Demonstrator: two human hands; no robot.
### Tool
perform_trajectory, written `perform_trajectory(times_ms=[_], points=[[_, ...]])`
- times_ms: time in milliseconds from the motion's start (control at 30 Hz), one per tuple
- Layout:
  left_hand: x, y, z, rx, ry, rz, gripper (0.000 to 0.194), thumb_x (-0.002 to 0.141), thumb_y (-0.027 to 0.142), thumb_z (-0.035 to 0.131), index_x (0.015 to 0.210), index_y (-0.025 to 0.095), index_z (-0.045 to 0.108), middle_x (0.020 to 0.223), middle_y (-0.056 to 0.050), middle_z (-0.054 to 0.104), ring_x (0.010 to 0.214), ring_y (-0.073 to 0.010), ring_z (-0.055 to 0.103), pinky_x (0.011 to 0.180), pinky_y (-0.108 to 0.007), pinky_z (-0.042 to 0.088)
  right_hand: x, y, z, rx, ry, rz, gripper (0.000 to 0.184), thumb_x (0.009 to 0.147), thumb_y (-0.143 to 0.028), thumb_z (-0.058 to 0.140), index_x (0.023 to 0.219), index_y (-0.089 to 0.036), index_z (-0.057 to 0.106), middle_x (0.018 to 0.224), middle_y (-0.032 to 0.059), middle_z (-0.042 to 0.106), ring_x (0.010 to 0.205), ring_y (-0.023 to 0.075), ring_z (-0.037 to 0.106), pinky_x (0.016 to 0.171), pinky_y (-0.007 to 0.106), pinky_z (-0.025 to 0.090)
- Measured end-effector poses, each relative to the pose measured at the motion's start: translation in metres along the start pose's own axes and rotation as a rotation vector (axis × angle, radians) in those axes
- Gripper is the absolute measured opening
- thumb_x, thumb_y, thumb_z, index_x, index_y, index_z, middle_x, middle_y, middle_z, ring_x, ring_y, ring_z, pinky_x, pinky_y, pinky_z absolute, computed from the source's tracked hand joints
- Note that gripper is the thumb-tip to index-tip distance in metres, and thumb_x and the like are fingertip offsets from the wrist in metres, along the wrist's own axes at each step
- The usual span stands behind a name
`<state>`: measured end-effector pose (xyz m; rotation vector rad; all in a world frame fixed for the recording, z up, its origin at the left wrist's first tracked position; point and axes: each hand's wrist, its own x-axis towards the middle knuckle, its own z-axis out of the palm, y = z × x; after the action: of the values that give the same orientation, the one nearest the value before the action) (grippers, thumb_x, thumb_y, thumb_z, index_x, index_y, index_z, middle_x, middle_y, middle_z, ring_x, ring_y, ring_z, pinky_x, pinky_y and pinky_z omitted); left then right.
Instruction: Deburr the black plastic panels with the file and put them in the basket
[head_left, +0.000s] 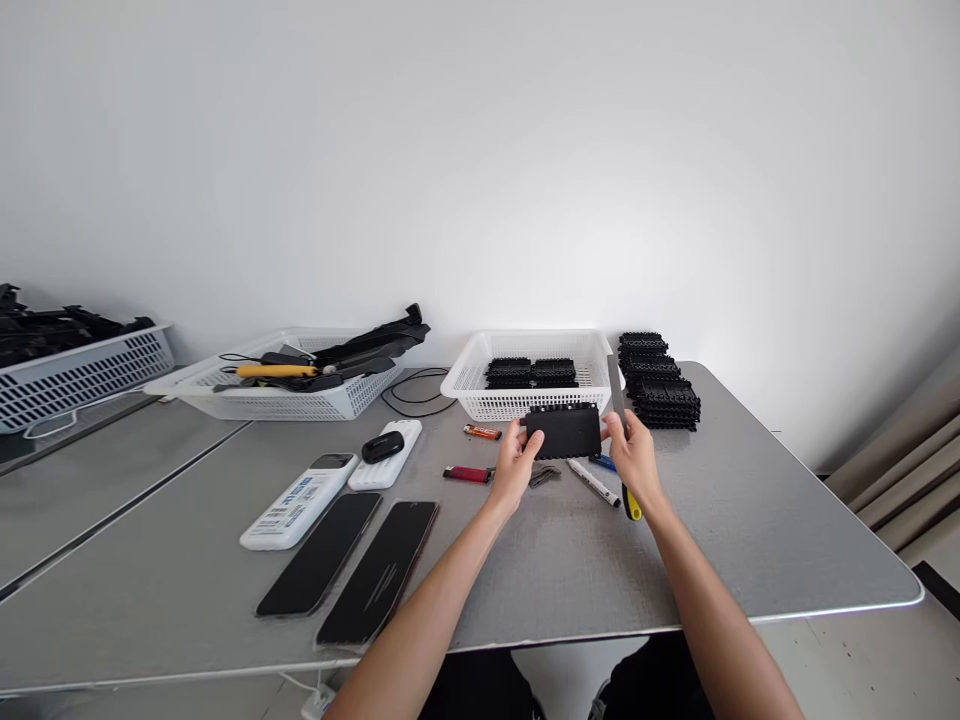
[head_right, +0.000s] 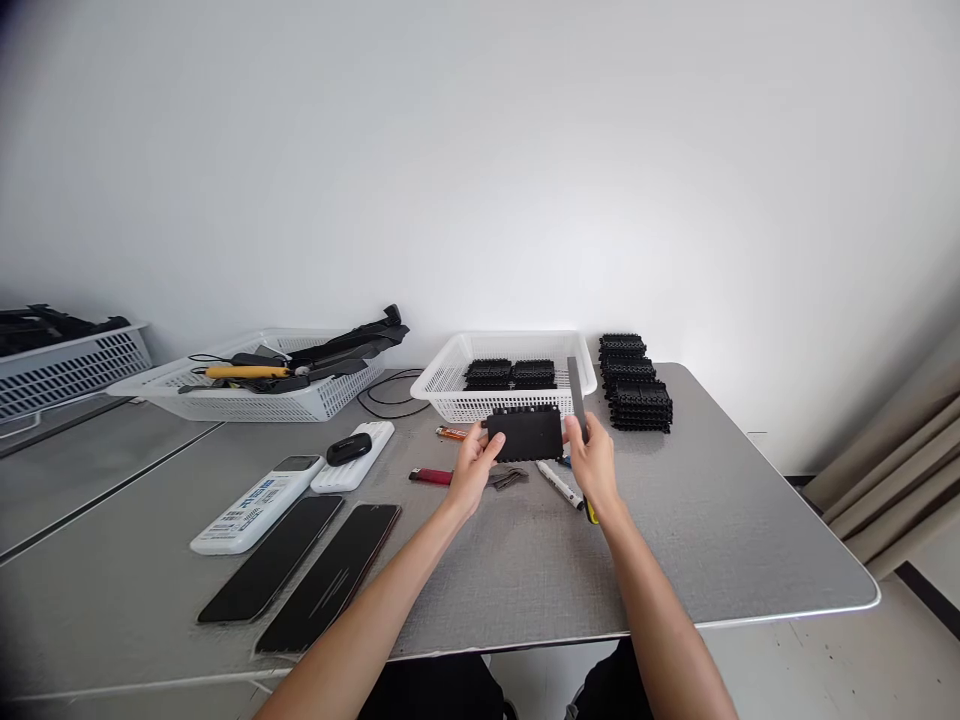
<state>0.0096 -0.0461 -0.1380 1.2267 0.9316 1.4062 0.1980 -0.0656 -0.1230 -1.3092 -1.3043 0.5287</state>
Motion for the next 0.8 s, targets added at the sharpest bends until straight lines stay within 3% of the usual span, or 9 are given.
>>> perform_trajectory(times_ms=[133,233,567,700,800], points=[[0.004,-0.006,-0.005,-0.025,0.046,0.038,0.049,0.079,0.052,0.067,0.116,0.024,0.053,0.113,-0.01,0.069,0.111,-0.0269,0.064,0.093,-0.041,0.051,0.002,0.003,-0.006,0.085,0.111,-0.079,0.045,0.095,-0.059,0.034,0.088,-0.02,0.054,0.068,-0.0018,0.052,0.049,0.01,0.036,0.049,0.023,0.031],[0.006,-0.01,-0.007,-0.078,0.046,0.043,0.049,0.078,0.048,0.068,0.117,0.025,0.05,0.121,-0.01,0.066,0.111,-0.0259,0.063,0.088,-0.04,0.052,0.004,0.003,-0.012,0.043,0.112,-0.128,0.043,0.095,-0.059,0.036,0.084,-0.02,0.053,0.063,-0.0034,0.045,0.052,0.0109,0.037,0.051,0.023,0.03],[0.006,-0.012,-0.005,-0.192,0.02,0.044,0.05,0.075,0.031,0.067,0.121,0.026,0.049,0.128,-0.008,0.061,0.117,-0.0243,0.059,0.095,-0.041,0.049,-0.001,0.0,-0.006,-0.473,-0.277,-0.153,0.057,0.096,-0.061,0.03,0.056,-0.02,0.04,0.051,-0.001,0.043,0.051,0.0124,0.034,0.054,0.026,0.021],[0.003,-0.008,-0.003,-0.275,-0.082,0.046,0.054,0.074,0.025,0.066,0.124,0.027,0.047,0.131,-0.007,0.059,0.119,-0.0248,0.057,0.099,-0.043,0.047,-0.005,-0.003,0.001,-0.626,-0.388,-0.174,0.059,0.097,-0.059,0.028,0.056,-0.02,0.043,0.052,0.0014,0.049,0.05,0.0138,0.038,0.054,0.027,0.02],[0.001,-0.007,-0.002,-0.268,-0.146,0.034,0.051,0.078,0.031,0.065,0.124,0.027,0.046,0.131,-0.007,0.059,0.119,-0.0245,0.057,0.102,-0.045,0.044,-0.006,-0.004,0.001,-0.694,-0.424,-0.175,0.061,0.098,-0.059,0.026,0.057,-0.02,0.05,0.056,0.0037,0.056,0.053,0.0151,0.045,0.055,0.028,0.021]])
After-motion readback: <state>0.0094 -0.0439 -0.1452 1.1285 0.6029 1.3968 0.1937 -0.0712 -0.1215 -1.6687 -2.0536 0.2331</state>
